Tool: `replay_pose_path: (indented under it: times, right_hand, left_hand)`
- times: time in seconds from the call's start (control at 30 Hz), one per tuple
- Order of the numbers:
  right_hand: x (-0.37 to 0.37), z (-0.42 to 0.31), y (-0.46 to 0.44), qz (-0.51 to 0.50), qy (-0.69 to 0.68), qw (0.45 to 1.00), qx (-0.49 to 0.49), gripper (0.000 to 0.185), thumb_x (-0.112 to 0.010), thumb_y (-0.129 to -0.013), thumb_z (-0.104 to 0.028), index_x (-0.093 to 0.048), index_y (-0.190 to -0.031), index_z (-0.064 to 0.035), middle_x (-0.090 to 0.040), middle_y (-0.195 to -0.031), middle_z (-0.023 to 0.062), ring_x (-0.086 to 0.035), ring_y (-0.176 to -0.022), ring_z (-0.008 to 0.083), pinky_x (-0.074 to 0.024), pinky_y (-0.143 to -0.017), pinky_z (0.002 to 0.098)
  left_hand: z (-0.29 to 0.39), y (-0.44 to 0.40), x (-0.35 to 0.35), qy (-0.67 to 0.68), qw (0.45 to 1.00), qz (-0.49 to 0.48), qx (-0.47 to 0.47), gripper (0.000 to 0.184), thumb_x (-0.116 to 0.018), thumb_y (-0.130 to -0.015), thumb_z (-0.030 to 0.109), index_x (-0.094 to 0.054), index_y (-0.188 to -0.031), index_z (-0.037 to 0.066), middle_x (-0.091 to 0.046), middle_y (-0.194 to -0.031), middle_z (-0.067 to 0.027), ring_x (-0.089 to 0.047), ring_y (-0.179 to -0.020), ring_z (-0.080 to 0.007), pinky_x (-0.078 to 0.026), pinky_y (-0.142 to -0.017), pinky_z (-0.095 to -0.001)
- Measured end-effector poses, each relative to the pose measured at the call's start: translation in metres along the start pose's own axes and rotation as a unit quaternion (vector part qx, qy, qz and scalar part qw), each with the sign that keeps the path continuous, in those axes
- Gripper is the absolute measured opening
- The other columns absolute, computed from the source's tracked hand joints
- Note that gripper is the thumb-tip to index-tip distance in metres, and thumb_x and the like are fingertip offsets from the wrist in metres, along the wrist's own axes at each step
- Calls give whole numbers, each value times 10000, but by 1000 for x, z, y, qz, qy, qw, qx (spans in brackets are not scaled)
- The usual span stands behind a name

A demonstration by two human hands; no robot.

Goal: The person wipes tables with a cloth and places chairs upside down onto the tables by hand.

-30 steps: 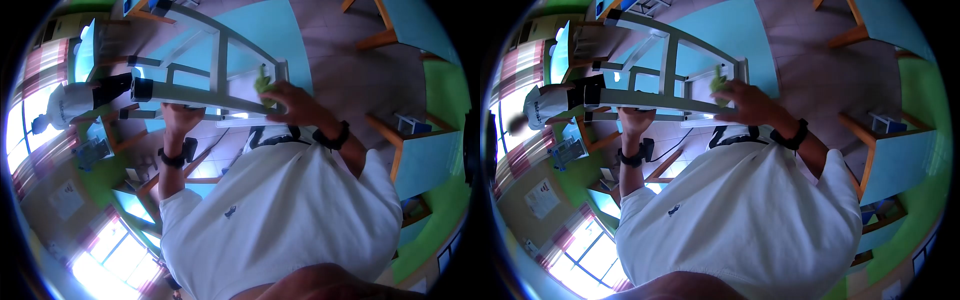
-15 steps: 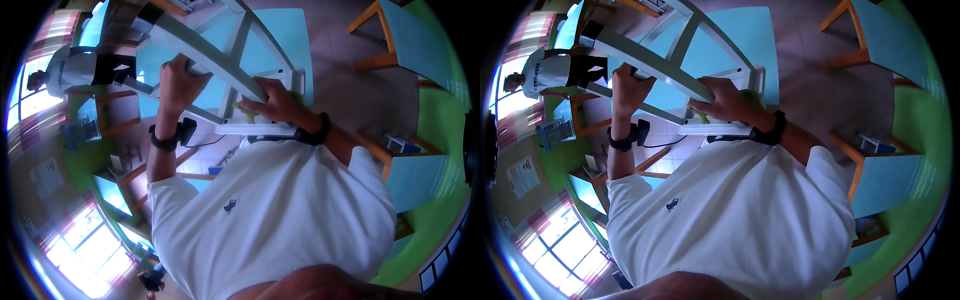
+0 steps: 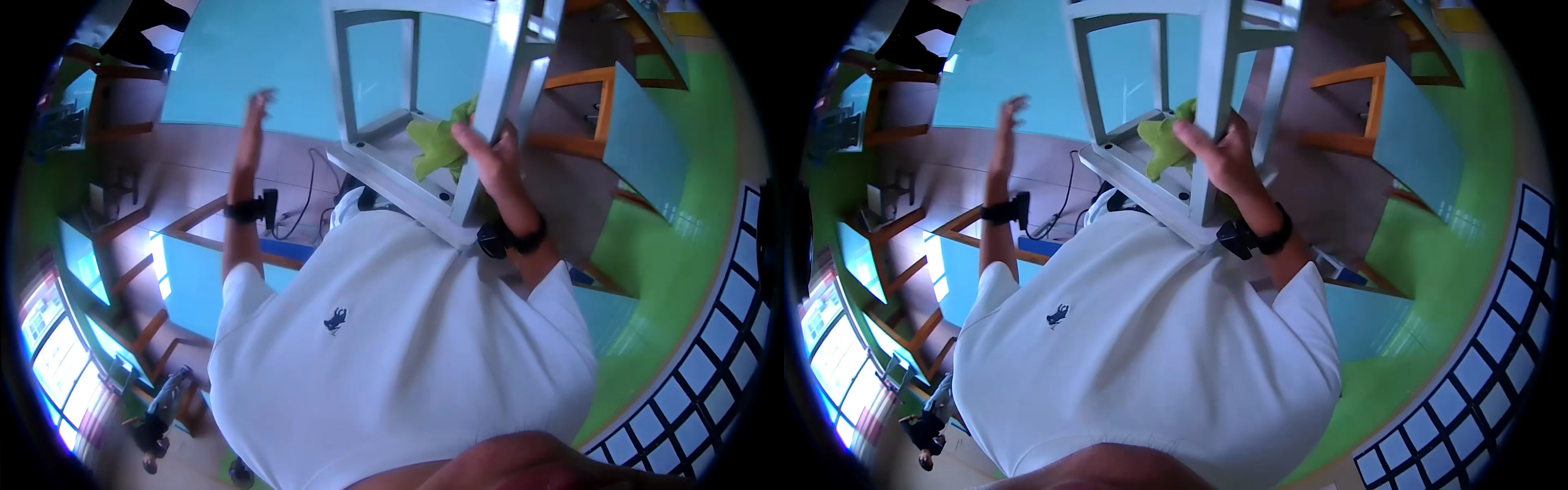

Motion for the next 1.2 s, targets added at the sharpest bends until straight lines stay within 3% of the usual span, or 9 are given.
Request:
replay_pose_path:
  times: [0.2,0.3,0.5,0.67,0.83,0.9,1.0,1.1,1.2]
  right_hand:
    - [28,-15,2,172,-108,975,-89,136,-672,-837,-98,-598,-931,-35,-607,-861,13,-578,-764,89,-456,-706,236]
    - [42,-25,-3,251,-142,950,-116,180,-684,-810,-94,-589,-954,-43,-600,-882,42,-597,-804,145,-474,-721,274]
    - [60,-72,-7,298,-238,917,-114,249,-623,-844,-158,-565,-1055,-39,-624,-949,88,-627,-850,222,-519,-766,346]
    - [110,-90,-8,266,-222,931,-117,294,-505,-916,-289,-553,-1042,-28,-627,-933,98,-615,-818,219,-510,-720,325]
    - [100,-112,6,88,-347,922,-146,383,-484,-920,-369,-533,-1072,-20,-613,-925,127,-604,-822,217,-494,-749,322]
    - [104,-132,20,371,-84,909,-170,448,-484,-914,-410,-529,-1106,-7,-607,-940,121,-599,-812,222,-489,-775,338]
    - [97,-138,38,397,-57,911,-97,444,-490,-910,-410,-524,-1121,-22,-592,-998,117,-593,-887,238,-486,-804,349]
    - [118,-132,55,351,-39,934,-54,389,-516,-881,-397,-488,-1079,-63,-545,-1056,135,-569,-984,257,-470,-869,372]
    - [106,-122,61,213,-10,973,-88,443,-598,-794,-402,-451,-1052,-72,-483,-1020,120,-515,-986,242,-417,-891,363]
  left_hand:
    - [-90,39,-146,85,950,-262,150,767,-176,-936,657,-323,-1442,99,-391,-1432,-136,-310,-1353,-297,-222,-1110,-468]
    - [-57,33,-199,395,859,-234,225,799,-106,-943,635,-263,-1443,31,-325,-1440,-228,-301,-1351,-321,-214,-1124,-494]
    - [-21,-10,-219,415,879,-222,72,691,-118,-970,591,-381,-1319,56,-463,-1216,-137,-404,-1228,-287,-251,-1103,-421]
    - [38,-40,-186,269,924,-208,-177,782,-771,-768,416,-251,-1241,73,-443,-1037,-107,-475,-1070,-194,-449,-917,-374]
    - [92,-51,-174,247,928,-170,-222,807,-836,-704,361,-276,-1212,79,-462,-1028,-91,-548,-958,-191,-514,-790,-324]
    - [106,-51,-169,314,907,-157,-232,799,-877,-652,318,-333,-1183,75,-474,-1021,-73,-549,-968,-169,-507,-792,-305]
    - [127,-50,-157,349,905,-82,-230,1011,-897,-503,517,-362,-1215,37,-450,-894,-3,-483,-791,-107,-435,-736,-249]
    - [118,-56,-150,444,853,-120,-246,977,-950,-495,338,-396,-1240,31,-553,-878,-9,-560,-829,-94,-463,-719,-214]
    - [119,-52,-128,352,884,-177,-252,1035,-963,-423,370,-450,-1240,-3,-576,-904,-30,-541,-812,-109,-426,-682,-231]
Point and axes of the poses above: each hand's wrist, its own y-axis away from the middle knuckle, its own x-axis out of the back of the hand, z = x × y, the point moved 5 cm from there along -y, towards the middle knuckle
